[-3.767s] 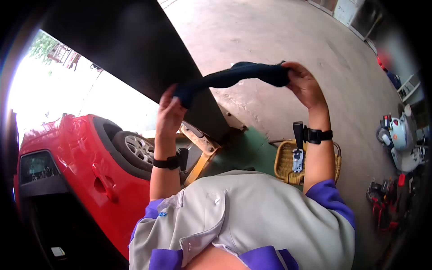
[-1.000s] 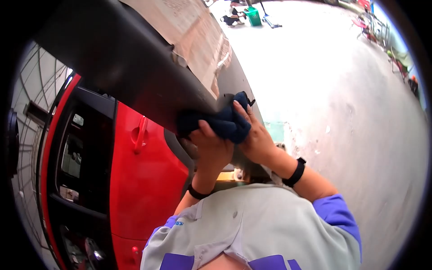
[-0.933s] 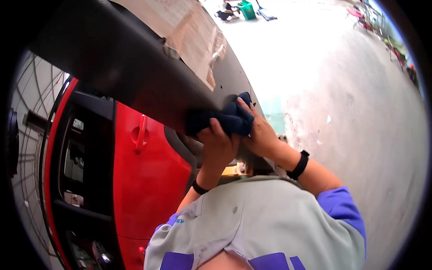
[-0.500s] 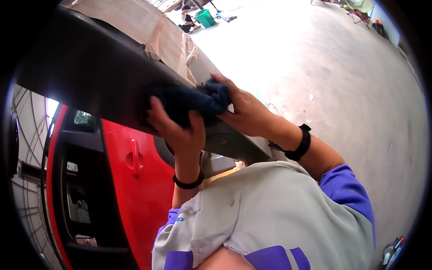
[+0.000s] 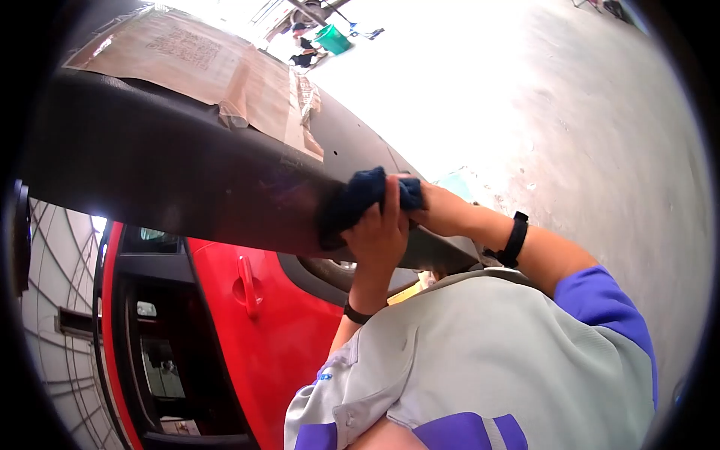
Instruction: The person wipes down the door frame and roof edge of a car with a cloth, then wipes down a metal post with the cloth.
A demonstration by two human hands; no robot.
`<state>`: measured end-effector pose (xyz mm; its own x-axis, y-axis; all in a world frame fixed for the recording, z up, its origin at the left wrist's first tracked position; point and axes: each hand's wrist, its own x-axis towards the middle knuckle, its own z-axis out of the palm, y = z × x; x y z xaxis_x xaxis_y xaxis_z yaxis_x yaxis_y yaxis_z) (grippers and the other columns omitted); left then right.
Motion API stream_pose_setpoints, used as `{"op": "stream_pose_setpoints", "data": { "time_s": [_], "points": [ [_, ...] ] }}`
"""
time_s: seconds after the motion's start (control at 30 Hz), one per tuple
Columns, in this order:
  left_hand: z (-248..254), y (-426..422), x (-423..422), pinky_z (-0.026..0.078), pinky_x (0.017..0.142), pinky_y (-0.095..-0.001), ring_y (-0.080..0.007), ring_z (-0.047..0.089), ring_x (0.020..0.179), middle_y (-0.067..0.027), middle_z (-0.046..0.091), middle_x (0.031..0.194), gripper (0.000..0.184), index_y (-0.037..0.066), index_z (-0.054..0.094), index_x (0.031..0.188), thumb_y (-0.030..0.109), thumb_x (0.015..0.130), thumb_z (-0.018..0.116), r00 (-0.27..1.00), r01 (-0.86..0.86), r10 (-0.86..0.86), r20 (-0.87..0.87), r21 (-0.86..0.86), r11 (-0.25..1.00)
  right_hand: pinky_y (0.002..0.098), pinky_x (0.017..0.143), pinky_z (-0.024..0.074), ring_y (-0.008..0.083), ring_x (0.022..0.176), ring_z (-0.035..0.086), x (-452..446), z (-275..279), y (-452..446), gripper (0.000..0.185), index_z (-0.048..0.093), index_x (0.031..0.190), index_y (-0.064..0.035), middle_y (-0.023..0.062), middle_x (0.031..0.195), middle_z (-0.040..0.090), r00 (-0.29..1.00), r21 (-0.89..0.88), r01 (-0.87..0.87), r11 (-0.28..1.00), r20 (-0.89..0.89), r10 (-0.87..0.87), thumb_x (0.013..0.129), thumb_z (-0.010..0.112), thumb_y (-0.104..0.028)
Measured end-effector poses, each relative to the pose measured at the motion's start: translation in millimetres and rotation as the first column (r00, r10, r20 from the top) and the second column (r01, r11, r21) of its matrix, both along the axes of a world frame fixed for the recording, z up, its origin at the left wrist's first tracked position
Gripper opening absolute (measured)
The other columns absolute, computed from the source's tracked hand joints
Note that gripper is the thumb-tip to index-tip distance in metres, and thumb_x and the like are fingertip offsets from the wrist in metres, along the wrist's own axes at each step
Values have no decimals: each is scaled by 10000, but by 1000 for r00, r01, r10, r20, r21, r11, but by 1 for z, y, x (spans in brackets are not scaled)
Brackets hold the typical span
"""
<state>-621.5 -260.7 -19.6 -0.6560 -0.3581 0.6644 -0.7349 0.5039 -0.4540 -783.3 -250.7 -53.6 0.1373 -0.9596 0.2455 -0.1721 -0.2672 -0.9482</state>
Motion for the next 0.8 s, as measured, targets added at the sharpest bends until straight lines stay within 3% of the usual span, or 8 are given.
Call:
{"op": "stream_pose_setpoints", "data": {
  "time_s": [0.1, 0.17, 0.27, 0.4, 0.5, 0.53, 0.6, 0.8],
  "points": [
    [-12, -4, -3, 408, 896, -446, -205, 611, 1025, 23, 619, 1161, 508, 226, 570, 1357, 331, 860, 585, 995, 37, -37, 96, 7, 999, 394, 898, 490, 381, 1033, 612, -8, -32, -16, 442, 535, 1292, -72, 218, 1129, 611, 997, 186, -64, 981, -28, 70, 878, 634, -193],
    [-21, -1, 2, 386, 953, -444, -206, 609, 1065, 20, 627, 1195, 476, 223, 586, 1337, 307, 868, 587, 994, 41, -42, 101, 13, 999, 402, 878, 494, 393, 1004, 618, -17, -57, -31, 382, 588, 1170, -45, 225, 1046, 637, 987, 205, -98, 974, -104, 122, 849, 676, -231],
    [-4, 3, 3, 386, 966, -458, -226, 612, 1074, -4, 647, 1171, 414, 215, 632, 1263, 271, 853, 618, 993, 50, -53, 104, 31, 998, 415, 864, 495, 406, 989, 616, -40, -6, -38, 347, 581, 1116, -25, 221, 1034, 642, 942, 98, -264, 960, -189, 278, 838, 681, -207],
    [48, 5, -25, 521, 832, -466, -316, 675, 934, -98, 683, 1084, 320, 117, 622, 1156, 157, 840, 661, 992, 55, -46, -115, 73, 996, 432, 804, 496, 419, 935, 624, -57, 14, -62, 491, 425, 1255, -82, 199, 998, 640, 978, -107, -174, 979, -131, 160, 834, 670, -148],
    [73, 7, -31, 436, 910, -563, -415, 610, 1013, -212, 633, 1132, 397, 58, 579, 1175, 209, 825, 694, 969, -194, 174, -173, -107, 975, 431, 773, 507, 420, 906, 631, -64, 54, -79, 546, 364, 1285, -88, 197, 958, 631, 987, -256, -143, 956, 37, 157, 831, 667, -112],
    [82, 6, -34, 434, 912, -548, -414, 574, 1052, -232, 590, 1143, 469, 31, 529, 1231, 203, 825, 688, 955, -221, 183, -233, -153, 963, 426, 758, 523, 408, 855, 639, -65, 71, -84, 553, 375, 1298, -65, 187, 1017, 611, 973, -321, -159, 934, 107, 203, 826, 661, -90],
    [104, 2, -39, 429, 915, -518, -414, 503, 1130, -272, 503, 1165, 615, -24, 430, 1345, 190, 824, 676, 920, -284, 192, -341, -243, 928, 404, 810, 531, 385, 1009, 598, -65, 102, -96, 508, 484, 1283, -68, 183, 1208, 529, 954, -622, -137, 771, 127, 271, 801, 644, -68],
    [151, 11, -49, 380, 989, -537, -445, 422, 1210, -310, 355, 1327, 853, -20, 248, 1449, 275, 818, 742, 881, -377, 292, -372, -178, 909, 428, 946, 487, 395, 1133, 560, -36, 157, -92, 553, 525, 1286, -70, 220, 1290, 510, 961, -885, -29, 465, 103, 256, 746, 643, -75]
  ]
}}
